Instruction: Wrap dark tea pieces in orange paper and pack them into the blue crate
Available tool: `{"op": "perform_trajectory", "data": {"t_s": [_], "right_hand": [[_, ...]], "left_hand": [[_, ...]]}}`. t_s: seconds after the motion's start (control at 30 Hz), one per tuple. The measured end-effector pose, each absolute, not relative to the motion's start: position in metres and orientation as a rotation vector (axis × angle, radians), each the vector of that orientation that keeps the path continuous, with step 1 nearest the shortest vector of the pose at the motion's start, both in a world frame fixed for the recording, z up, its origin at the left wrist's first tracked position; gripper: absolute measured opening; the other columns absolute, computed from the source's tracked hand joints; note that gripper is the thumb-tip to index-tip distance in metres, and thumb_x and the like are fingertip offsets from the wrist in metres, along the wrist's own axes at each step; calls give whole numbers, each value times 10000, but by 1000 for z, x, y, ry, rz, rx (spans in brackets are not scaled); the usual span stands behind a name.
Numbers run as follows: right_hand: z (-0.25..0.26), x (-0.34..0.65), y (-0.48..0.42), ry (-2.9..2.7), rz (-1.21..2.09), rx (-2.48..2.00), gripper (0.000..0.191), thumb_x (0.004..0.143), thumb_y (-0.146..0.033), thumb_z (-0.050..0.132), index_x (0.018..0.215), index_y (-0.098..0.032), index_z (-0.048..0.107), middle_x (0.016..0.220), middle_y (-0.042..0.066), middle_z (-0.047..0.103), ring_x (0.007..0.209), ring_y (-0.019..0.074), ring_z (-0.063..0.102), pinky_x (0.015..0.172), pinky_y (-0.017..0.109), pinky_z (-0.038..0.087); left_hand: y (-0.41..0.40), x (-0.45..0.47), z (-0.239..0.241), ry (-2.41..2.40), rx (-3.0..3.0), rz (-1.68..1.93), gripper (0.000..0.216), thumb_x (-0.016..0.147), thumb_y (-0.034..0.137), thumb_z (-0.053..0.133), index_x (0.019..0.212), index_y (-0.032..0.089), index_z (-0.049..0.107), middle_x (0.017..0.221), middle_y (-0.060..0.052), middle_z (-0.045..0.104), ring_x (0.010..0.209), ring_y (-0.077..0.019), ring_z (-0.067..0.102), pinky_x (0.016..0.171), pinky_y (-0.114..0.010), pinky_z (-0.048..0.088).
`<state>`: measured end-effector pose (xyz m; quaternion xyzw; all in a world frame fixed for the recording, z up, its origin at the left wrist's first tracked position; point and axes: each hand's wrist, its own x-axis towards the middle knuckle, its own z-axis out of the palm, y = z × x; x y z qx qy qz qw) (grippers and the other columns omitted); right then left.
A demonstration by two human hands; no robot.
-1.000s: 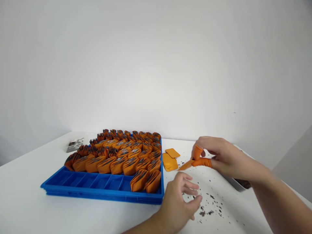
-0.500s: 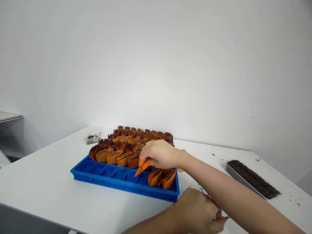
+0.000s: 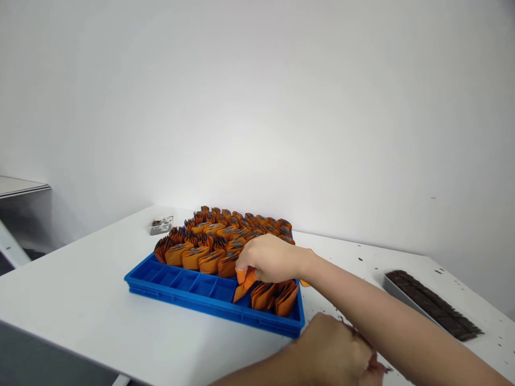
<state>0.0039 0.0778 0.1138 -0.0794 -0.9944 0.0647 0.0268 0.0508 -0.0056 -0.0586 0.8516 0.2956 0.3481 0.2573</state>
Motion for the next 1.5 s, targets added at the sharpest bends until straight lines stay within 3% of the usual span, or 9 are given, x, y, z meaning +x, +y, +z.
{"op": "perform_trajectory", "data": {"t_s": [0.4, 0.57, 0.67, 0.8, 0.93, 1.07, 1.2, 1.3, 1.5], "right_hand": [[78, -13, 83, -3090, 66, -138, 216, 837, -47, 712, 912, -235, 788, 1022, -36, 845, 993, 165, 751, 670, 251, 397], [81, -12, 75, -3102, -2, -210, 142, 856, -113, 745, 891, -247, 774, 989, -41, 839, 962, 174, 740, 599, 269, 323], [88, -6, 76, -3068, 216, -228, 164, 848, -127, 787, 938, -264, 778, 968, -68, 832, 948, 147, 743, 631, 238, 369], [108, 25, 92, -2824, 422, -397, 82, 938, -288, 791, 1017, -264, 791, 1032, -42, 826, 920, 134, 750, 731, 223, 448], [114, 79, 124, -2643, 165, -1039, 122, 1009, -371, 704, 1023, -286, 791, 1038, 1, 826, 968, 202, 735, 798, 289, 458], [91, 131, 148, -2626, 194, -1405, 121, 972, -339, 707, 998, -247, 782, 1063, 71, 814, 978, 255, 734, 758, 312, 483], [65, 165, 158, -2627, 326, -1439, 323, 936, -351, 730, 1251, -281, 718, 1214, 53, 791, 993, 212, 747, 741, 272, 521], [49, 179, 167, -2599, 349, -1534, 429, 863, -348, 787, 1269, -233, 706, 1257, 96, 776, 1049, 250, 743, 765, 291, 535], [20, 184, 188, -2571, 358, -1680, 653, 743, -546, 887, 1273, -195, 738, 1316, 143, 750, 1075, 309, 735, 846, 339, 545]], "left_hand": [[1, 42, -42, 633, 2887, 933, 143, 876, 332, 727, 853, 202, 670, 958, -7, 834, 840, -233, 748, 696, -331, 556], [1, 42, -40, 599, 2887, 1022, 115, 861, 300, 724, 870, 193, 681, 1041, -23, 841, 924, -241, 753, 806, -335, 587], [-1, 44, -45, 666, 2913, 969, 147, 848, 327, 757, 829, 203, 682, 900, -5, 835, 810, -235, 767, 672, -321, 562], [-6, 45, -48, 865, 2986, 835, 242, 886, 438, 734, 825, 207, 698, 686, 10, 779, 537, -225, 719, 425, -303, 361], [-12, 46, -43, 921, 3012, 852, 217, 887, 419, 726, 836, 217, 665, 642, 30, 759, 495, -221, 716, 412, -287, 318], [-13, 49, -43, 936, 3038, 882, 250, 876, 434, 741, 803, 224, 626, 632, 36, 754, 475, -212, 708, 404, -293, 289], [-10, 50, -49, 938, 3027, 955, 281, 818, 438, 791, 771, 232, 606, 605, 58, 743, 452, -194, 693, 394, -324, 231], [-8, 50, -54, 922, 2994, 1004, 294, 806, 434, 808, 757, 231, 601, 581, 61, 731, 423, -176, 665, 396, -312, 235], [-3, 54, -63, 838, 2934, 1176, 302, 733, 353, 827, 704, 228, 554, 519, 52, 697, 380, -175, 639, 373, -287, 224]]}}
